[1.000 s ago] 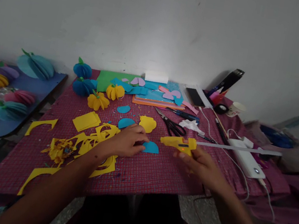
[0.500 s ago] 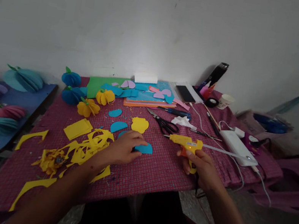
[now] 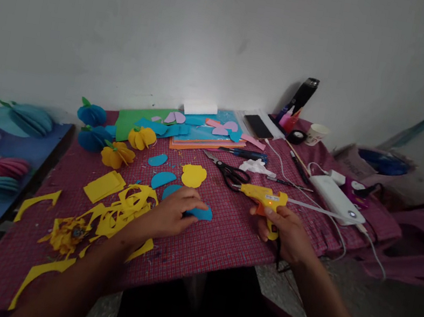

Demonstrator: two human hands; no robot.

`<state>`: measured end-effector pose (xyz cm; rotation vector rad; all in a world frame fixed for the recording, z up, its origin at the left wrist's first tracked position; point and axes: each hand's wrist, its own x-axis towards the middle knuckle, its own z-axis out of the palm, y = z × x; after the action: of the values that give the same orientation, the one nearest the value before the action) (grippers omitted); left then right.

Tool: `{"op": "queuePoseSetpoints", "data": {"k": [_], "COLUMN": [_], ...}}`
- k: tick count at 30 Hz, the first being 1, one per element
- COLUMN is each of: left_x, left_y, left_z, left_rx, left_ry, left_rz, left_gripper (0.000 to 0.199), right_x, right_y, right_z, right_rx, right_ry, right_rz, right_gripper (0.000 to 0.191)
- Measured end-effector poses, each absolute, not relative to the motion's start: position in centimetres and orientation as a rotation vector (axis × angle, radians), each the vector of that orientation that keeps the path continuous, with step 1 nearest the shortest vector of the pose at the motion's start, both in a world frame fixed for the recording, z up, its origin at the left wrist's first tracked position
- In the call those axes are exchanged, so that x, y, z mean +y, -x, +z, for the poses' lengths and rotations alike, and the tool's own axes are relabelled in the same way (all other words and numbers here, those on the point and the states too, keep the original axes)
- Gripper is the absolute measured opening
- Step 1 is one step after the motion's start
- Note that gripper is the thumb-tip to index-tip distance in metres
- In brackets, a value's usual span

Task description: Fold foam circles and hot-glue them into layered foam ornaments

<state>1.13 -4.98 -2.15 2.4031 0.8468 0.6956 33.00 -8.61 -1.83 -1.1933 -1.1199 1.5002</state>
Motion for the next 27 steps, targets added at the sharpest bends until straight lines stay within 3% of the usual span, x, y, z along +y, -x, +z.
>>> {"op": "queuePoseSetpoints", "data": {"k": [16, 27], "left_x": [-5.2, -5.5], "left_y": [-1.1, -0.9], "left_z": [-0.7, -0.8], "left_rx": [0.640, 0.647], "left_ry": [-2.428, -2.383], "left_rz": [0.838, 0.785], "left_gripper": [0.020, 0.026], "right_x": [-8.4, -8.4], "right_y": [-33.3, -33.3], "right_z": [-2.1, -2.0], "right_rx": [-1.067, -1.072], "right_ry": [1.171, 1.166], "right_rz": [1.514, 1.515], "right_gripper": [0.033, 0.034]}}
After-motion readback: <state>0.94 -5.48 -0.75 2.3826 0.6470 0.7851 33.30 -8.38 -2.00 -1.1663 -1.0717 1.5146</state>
